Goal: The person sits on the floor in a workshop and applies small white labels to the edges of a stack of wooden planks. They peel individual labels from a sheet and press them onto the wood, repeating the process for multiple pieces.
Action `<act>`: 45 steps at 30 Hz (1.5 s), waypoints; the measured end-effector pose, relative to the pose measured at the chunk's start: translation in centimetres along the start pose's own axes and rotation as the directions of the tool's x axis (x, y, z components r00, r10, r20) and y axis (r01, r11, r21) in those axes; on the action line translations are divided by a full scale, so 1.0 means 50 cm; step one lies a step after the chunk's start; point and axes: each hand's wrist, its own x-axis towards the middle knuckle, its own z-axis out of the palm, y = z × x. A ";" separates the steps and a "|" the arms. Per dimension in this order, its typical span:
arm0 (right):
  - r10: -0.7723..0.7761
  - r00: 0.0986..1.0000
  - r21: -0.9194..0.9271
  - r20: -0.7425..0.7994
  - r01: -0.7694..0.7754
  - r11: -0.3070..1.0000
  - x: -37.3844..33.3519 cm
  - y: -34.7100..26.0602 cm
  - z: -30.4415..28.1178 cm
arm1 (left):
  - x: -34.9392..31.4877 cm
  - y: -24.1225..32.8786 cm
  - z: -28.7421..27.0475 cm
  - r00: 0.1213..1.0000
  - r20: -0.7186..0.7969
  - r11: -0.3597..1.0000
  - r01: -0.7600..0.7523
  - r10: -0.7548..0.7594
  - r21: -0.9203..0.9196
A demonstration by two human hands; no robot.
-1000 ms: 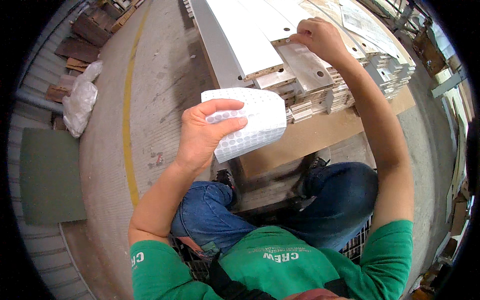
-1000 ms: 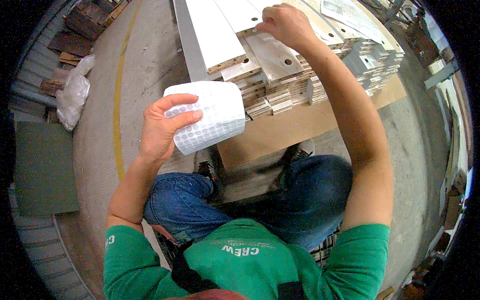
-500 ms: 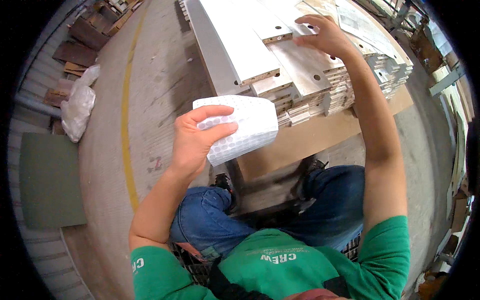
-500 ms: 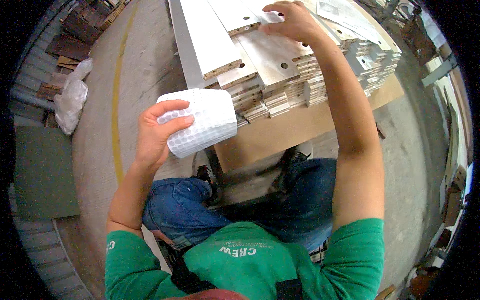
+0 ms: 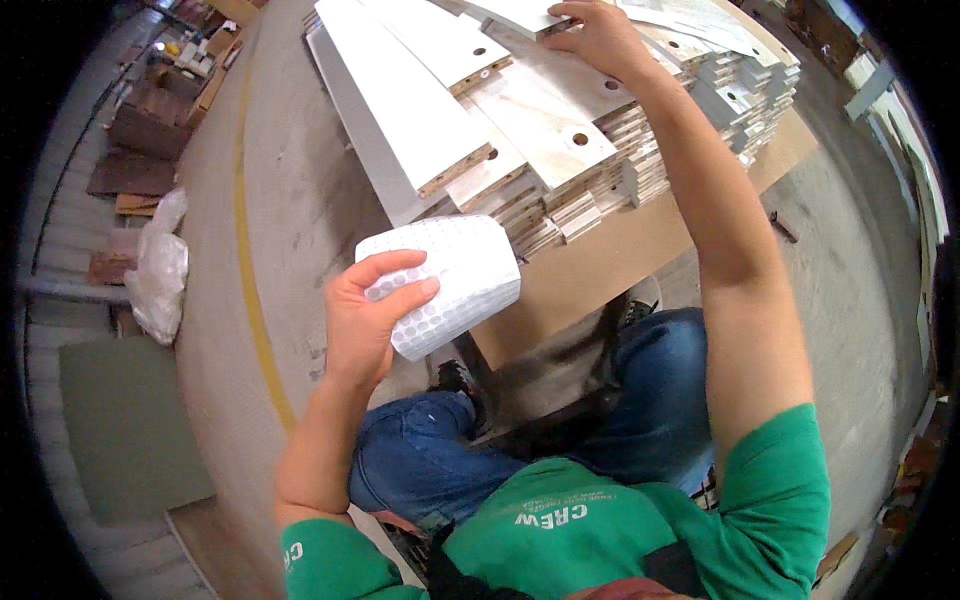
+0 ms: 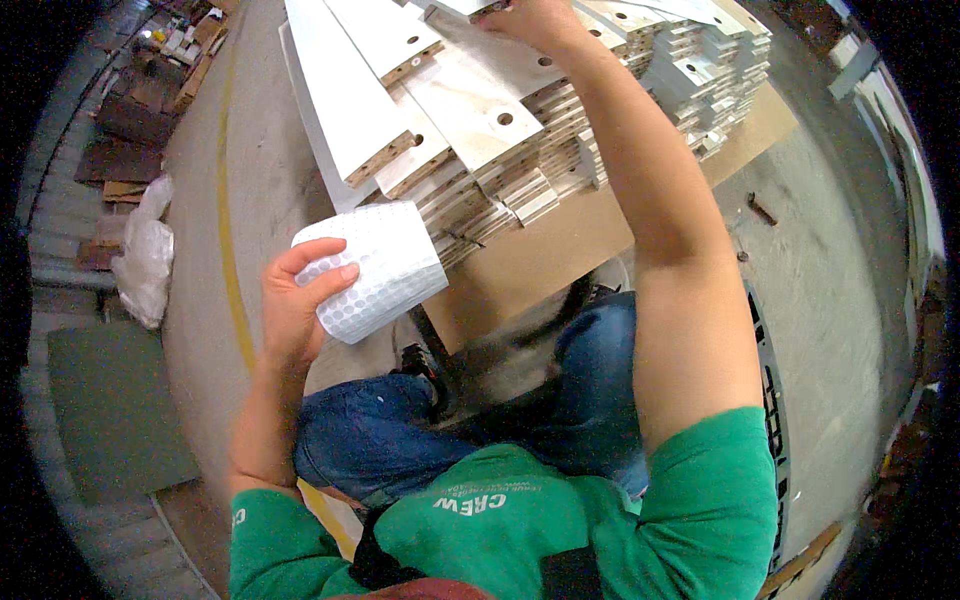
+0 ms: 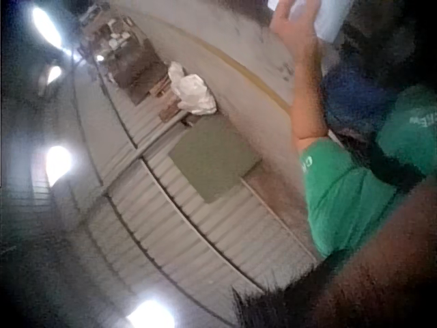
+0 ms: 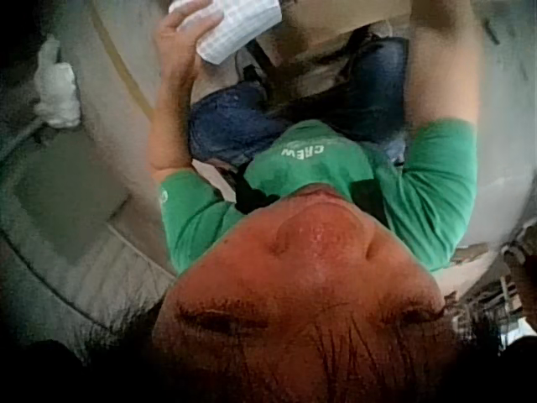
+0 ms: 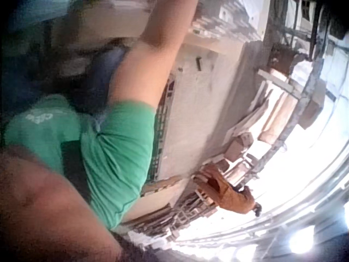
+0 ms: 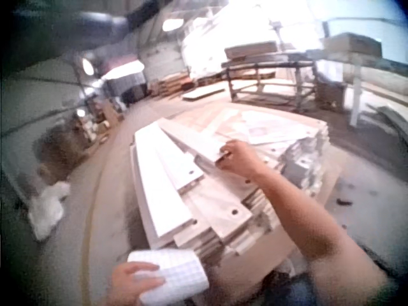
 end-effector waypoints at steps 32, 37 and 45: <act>-0.085 0.988 -0.248 0.129 0.115 0.962 -0.300 -0.233 -0.107 | -0.055 -0.053 -0.014 0.831 0.553 0.974 -0.077 -0.056 0.214; -0.003 1.000 -0.229 0.020 0.007 0.973 -0.323 -0.218 -0.132 | -0.052 -0.048 0.010 0.819 0.572 0.943 -0.226 0.048 0.244; -0.018 1.000 -0.284 -0.021 0.012 0.959 -0.338 -0.201 -0.124 | -0.073 -0.068 0.007 0.821 0.569 0.873 -0.253 -0.034 0.417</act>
